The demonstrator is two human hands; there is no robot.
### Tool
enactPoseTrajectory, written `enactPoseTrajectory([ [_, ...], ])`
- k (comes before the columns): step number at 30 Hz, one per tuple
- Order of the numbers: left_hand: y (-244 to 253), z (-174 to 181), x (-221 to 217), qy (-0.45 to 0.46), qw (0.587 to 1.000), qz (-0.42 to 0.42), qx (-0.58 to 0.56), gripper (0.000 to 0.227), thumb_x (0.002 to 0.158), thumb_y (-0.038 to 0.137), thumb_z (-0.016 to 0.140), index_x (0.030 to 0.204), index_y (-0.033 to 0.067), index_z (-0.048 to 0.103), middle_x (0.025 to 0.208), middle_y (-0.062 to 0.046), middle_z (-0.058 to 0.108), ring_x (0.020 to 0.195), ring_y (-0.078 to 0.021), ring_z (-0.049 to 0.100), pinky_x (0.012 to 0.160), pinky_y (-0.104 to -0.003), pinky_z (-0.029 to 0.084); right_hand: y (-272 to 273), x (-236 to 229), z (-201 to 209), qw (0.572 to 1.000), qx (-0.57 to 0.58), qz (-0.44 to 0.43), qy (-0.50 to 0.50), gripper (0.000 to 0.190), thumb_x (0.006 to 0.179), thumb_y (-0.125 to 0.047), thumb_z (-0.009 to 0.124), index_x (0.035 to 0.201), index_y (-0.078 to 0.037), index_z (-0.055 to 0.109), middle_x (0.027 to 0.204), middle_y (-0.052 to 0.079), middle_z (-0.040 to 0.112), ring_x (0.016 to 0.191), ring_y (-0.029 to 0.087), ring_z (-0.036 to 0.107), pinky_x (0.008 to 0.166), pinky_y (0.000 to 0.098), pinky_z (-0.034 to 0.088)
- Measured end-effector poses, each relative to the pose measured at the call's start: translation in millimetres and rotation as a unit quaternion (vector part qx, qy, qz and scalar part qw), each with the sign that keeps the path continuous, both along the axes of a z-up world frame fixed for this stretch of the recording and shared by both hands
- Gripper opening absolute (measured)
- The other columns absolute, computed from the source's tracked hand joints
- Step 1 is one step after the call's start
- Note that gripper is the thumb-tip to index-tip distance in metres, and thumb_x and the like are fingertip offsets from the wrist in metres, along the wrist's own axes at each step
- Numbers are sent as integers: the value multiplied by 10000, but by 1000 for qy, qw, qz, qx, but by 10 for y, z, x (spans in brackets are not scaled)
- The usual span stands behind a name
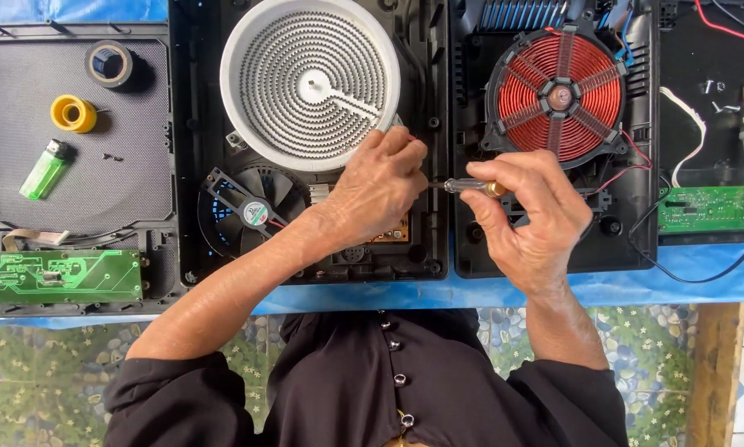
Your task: The person uses a screwdriver to manipulate wires and components inside an open electronic device, likely a speaker or amplifier. They work on the internal circuit board, adjusting connections and securing parts within the casing.
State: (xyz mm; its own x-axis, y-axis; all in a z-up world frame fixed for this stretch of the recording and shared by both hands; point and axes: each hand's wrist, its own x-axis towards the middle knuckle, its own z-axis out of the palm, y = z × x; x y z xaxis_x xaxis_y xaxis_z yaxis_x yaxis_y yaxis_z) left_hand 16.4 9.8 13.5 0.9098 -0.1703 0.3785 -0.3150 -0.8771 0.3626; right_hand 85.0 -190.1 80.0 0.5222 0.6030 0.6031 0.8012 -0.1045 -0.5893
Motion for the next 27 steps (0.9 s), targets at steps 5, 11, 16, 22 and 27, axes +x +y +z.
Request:
enactPoseTrajectory([
  [5,-103,68,72,75,987,-18,138,119,736,-39,808,719,74,775,958,-87,644,988,-284,455,864,-424,381,-165,-20,-26,999,7,-52,-8,164,970,-31,834,1076,63,751,982,171,651,798,252,640,647,358,583],
  [11,-188,229,91,149,977,11,154,111,724,-19,823,732,90,801,1039,-77,621,1072,-297,425,930,-448,350,-215,-17,-74,998,28,-62,1,164,960,-20,847,1058,70,751,961,176,652,799,246,647,640,343,587],
  [16,-215,-109,88,70,984,-14,164,125,755,-26,782,670,61,753,966,-75,539,1024,-318,405,953,-503,334,-201,-39,-79,997,38,-64,1,156,974,-33,839,1053,69,752,941,172,643,775,236,629,643,348,581],
  [22,-161,-191,86,-36,986,-19,163,127,730,-45,747,661,58,717,1001,-71,519,1001,-337,433,980,-516,379,-181,-106,28,997,33,-74,-9,196,992,-64,805,1060,106,734,981,220,652,796,274,626,687,358,558],
  [27,-101,-235,76,-139,981,-1,138,220,733,-110,678,617,70,625,1014,-80,528,957,-353,459,908,-493,430,-176,-148,6,997,27,-71,-17,207,1041,-44,759,1088,150,704,1017,277,640,808,307,597,739,376,515],
])
